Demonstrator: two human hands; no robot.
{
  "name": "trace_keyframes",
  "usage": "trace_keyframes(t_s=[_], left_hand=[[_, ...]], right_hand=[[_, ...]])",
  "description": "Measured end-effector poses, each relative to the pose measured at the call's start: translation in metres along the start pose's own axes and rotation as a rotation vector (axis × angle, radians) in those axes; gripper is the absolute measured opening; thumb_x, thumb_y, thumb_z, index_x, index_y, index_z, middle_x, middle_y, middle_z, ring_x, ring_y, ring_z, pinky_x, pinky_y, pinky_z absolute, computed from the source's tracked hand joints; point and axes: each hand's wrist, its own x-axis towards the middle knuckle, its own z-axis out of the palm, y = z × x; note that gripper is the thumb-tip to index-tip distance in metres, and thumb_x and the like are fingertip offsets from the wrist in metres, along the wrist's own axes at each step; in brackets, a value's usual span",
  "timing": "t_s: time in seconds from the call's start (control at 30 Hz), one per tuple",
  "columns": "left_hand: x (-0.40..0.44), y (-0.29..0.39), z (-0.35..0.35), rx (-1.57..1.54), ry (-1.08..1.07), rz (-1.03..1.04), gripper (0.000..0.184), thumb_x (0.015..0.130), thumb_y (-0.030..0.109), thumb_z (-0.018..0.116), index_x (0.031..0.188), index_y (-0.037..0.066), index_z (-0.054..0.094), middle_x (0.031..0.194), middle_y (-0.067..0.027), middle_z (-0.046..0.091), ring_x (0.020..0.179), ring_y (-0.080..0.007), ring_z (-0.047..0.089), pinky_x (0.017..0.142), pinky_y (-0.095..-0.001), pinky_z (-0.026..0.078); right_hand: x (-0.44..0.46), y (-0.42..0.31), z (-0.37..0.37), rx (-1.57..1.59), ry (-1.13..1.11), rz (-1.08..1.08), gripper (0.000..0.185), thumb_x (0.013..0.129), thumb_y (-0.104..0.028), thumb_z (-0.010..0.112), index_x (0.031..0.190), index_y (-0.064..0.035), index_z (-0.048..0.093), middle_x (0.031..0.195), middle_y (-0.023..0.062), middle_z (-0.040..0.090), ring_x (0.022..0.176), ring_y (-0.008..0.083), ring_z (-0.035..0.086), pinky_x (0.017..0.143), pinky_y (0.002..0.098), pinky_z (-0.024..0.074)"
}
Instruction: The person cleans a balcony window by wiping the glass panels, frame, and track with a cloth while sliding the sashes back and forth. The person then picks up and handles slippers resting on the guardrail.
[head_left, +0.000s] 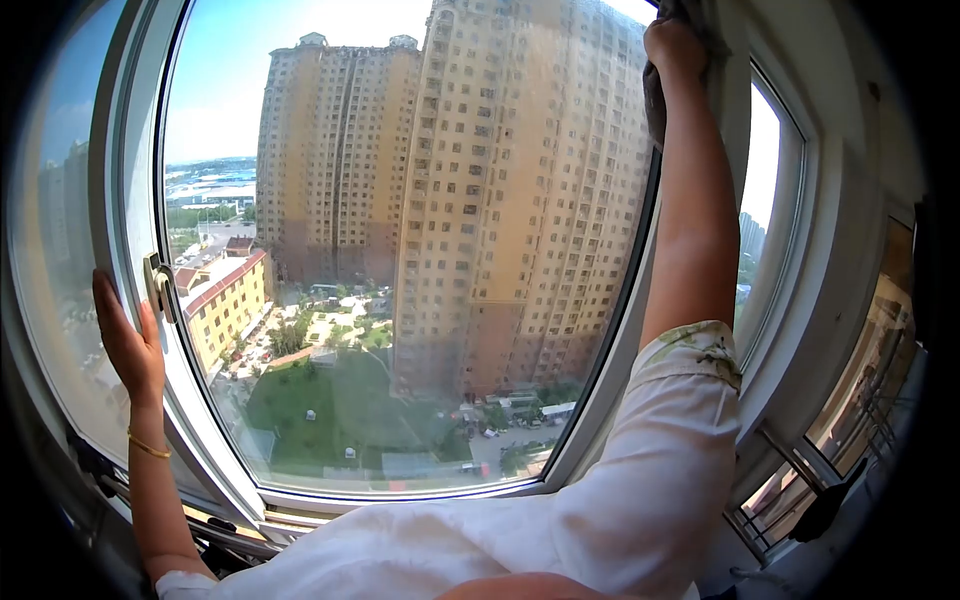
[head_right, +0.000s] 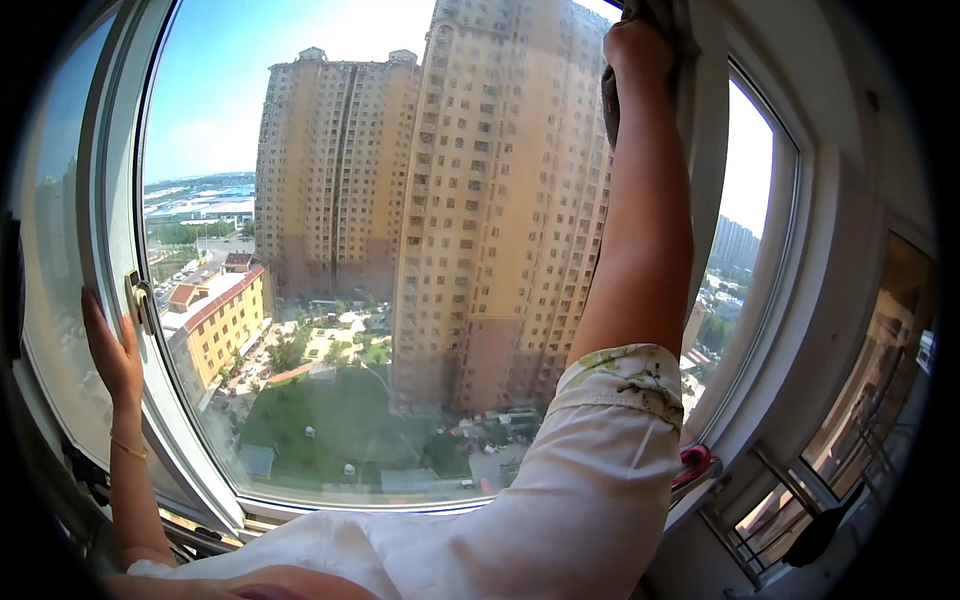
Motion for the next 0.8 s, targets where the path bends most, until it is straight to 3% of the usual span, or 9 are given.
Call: trace_keyframes(t_s=[0.2,0.4,0.47,0.53,0.6,0.7,0.77,0.8], left_hand=[[0.002,-0.002,0.003,-0.021,0.024,0.013,0.059,0.099,0.019,0.053,0.148,-0.001,0.028,0.149,-0.0223,0.037,0.135,-0.0373,0.04,0.112,-0.0436,0.033],[-0.001,-0.006,0.005,-0.032,0.014,0.012,0.058,0.098,0.019,0.054,0.146,-0.003,0.03,0.147,-0.0242,0.039,0.134,-0.0385,0.041,0.111,-0.0435,0.034],[0.0,-0.004,0.004,-0.052,0.016,0.015,0.058,0.098,0.019,0.054,0.146,-0.003,0.03,0.147,-0.0243,0.039,0.134,-0.0386,0.041,0.111,-0.0439,0.034],[0.0,-0.001,0.002,-0.067,0.011,0.017,0.059,0.098,0.018,0.054,0.147,-0.003,0.029,0.147,-0.0243,0.039,0.134,-0.0388,0.041,0.111,-0.0445,0.034],[0.001,-0.002,0.002,-0.064,0.017,0.012,0.06,0.097,0.018,0.054,0.147,-0.003,0.028,0.147,-0.0243,0.039,0.133,-0.0391,0.041,0.11,-0.0452,0.034],[0.004,0.007,-0.004,-0.082,0.018,0.007,0.061,0.095,0.016,0.056,0.146,-0.004,0.029,0.144,-0.0267,0.04,0.131,-0.0414,0.043,0.109,-0.0466,0.036],[0.006,0.008,-0.006,-0.084,0.011,0.0,0.062,0.093,0.015,0.057,0.145,-0.005,0.029,0.143,-0.0291,0.04,0.13,-0.043,0.043,0.107,-0.0472,0.037],[0.006,0.009,-0.006,-0.082,0.016,-0.001,0.063,0.093,0.015,0.058,0.145,-0.005,0.03,0.143,-0.0291,0.04,0.129,-0.0433,0.044,0.107,-0.0475,0.038]], right_hand=[[-0.051,0.01,-0.013,-0.056,-0.031,-0.03,0.031,0.088,-0.024,0.049,0.093,-0.0002,0.068,0.101,0.0244,0.066,0.098,0.0356,0.064,0.087,0.0475,0.0504],[-0.16,0.012,-0.04,-0.12,-0.037,-0.152,0.028,0.088,-0.022,0.052,0.084,0.0007,0.067,0.096,0.0254,0.067,0.09,0.0353,0.066,0.079,0.0496,0.0519],[-0.217,0.02,-0.043,-0.013,0.058,-0.201,0.028,0.092,-0.022,0.048,0.084,-0.0008,0.064,0.088,0.0237,0.066,0.086,0.0375,0.064,0.079,0.0505,0.0493],[-0.276,0.026,-0.051,0.124,-0.032,-0.133,0.027,0.095,-0.022,0.046,0.093,0.0008,0.061,0.093,0.0246,0.065,0.088,0.0393,0.062,0.08,0.0509,0.0485],[-0.323,0.04,-0.043,0.181,0.167,-0.245,0.027,0.096,-0.022,0.046,0.099,0.0012,0.059,0.09,0.0239,0.065,0.086,0.0406,0.062,0.078,0.0501,0.0489],[-0.322,0.034,-0.062,0.241,-0.167,-0.073,0.028,0.096,-0.022,0.045,0.104,0.0009,0.059,0.091,0.0245,0.065,0.084,0.0409,0.062,0.075,0.0495,0.0498],[-0.283,0.03,-0.042,0.347,-0.021,-0.101,0.028,0.096,-0.021,0.046,0.104,0.0007,0.062,0.096,0.0237,0.065,0.087,0.0403,0.062,0.077,0.0474,0.0506],[-0.251,0.018,-0.046,0.252,0.024,-0.142,0.028,0.096,-0.021,0.045,0.103,0.0004,0.062,0.095,0.0229,0.066,0.085,0.0399,0.062,0.077,0.0473,0.0505]])
